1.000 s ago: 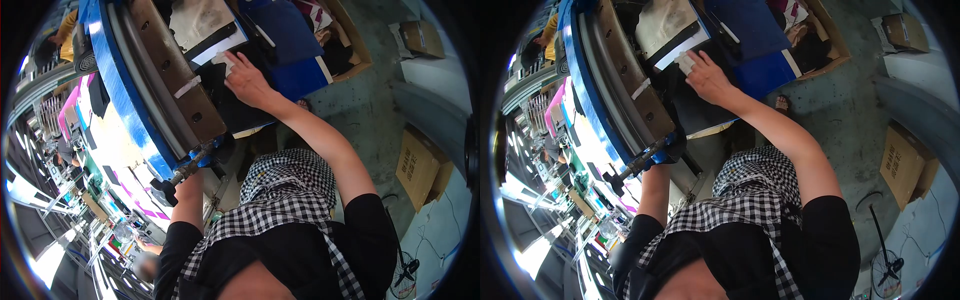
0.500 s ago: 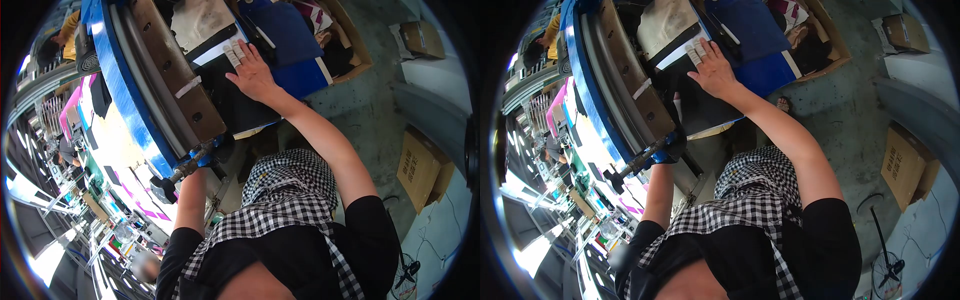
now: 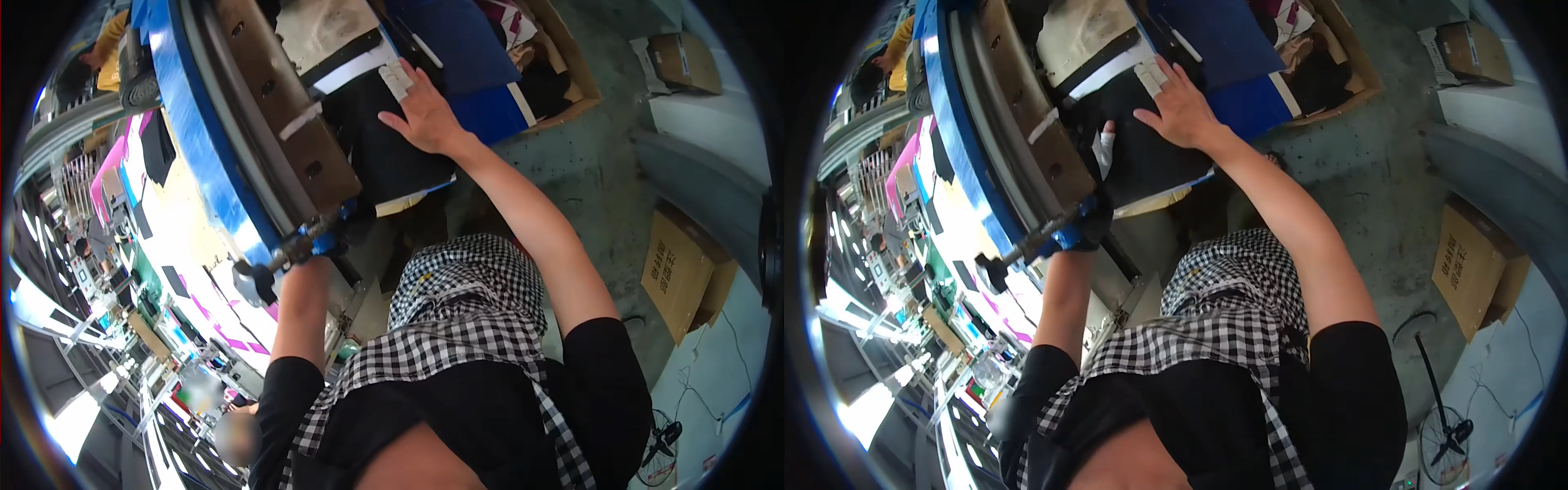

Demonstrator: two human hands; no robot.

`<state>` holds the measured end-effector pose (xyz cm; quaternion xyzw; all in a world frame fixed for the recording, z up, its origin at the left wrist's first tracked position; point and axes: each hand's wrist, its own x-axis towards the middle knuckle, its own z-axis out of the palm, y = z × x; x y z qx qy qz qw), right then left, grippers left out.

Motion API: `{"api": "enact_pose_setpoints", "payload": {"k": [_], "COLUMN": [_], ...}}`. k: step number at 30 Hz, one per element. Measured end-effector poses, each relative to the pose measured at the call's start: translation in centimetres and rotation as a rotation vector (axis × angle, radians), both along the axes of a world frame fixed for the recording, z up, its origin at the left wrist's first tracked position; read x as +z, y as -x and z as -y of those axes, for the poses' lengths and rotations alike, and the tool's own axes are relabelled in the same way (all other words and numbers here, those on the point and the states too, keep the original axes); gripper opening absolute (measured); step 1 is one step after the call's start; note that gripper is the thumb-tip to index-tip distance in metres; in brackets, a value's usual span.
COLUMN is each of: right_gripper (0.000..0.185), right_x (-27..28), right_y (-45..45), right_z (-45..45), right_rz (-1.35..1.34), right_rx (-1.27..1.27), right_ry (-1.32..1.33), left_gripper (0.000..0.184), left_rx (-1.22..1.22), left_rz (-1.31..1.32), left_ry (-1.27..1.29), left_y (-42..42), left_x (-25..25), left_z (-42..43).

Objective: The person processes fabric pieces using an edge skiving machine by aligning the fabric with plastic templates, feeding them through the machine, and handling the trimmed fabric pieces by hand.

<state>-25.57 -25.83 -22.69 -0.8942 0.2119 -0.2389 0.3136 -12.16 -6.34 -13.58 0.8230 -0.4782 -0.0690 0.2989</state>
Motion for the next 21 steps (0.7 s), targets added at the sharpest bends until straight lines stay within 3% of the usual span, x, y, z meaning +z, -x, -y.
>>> {"api": "enact_pose_setpoints", "payload": {"k": [7,10,15,16,18,19,21], "right_gripper": [0.065,0.061,0.063,0.064,0.066,0.065,0.061], "right_x": [4.3,2.6,2.7,3.2,4.2,4.9,4.6], "right_y": [1.4,1.9,1.6,1.9,2.6,2.8,3.1], "right_z": [-2.9,-4.9,-5.0,-5.0,-5.5,-5.9,-7.0], "right_rz": [-0.066,-0.12,-0.131,-0.113,-0.081,-0.137,-0.1], "right_rx": [0.04,0.118,0.128,0.158,0.23,0.357,0.529], "right_ry": [0.031,0.091,0.129,0.095,0.007,0.117,-0.001], "left_gripper": [0.063,0.065,0.064,0.053,0.038,0.031,0.021], "left_rx": [0.058,-0.019,-0.021,0.104,0.095,0.093,0.211], "left_rz": [-0.286,0.076,-0.125,-0.253,-0.121,-0.053,-0.141], "left_ry": [0.01,-0.23,-0.139,-0.189,0.028,0.127,0.056], "left_y": [3.4,5.6,4.9,5.1,4.1,3.7,4.5], "left_x": [-5.1,-6.3,-6.7,-5.5,-7.7,-7.4,-5.5], "left_z": [1.3,1.1,0.6,0.2,-3.9,-5.5,-8.2]}}
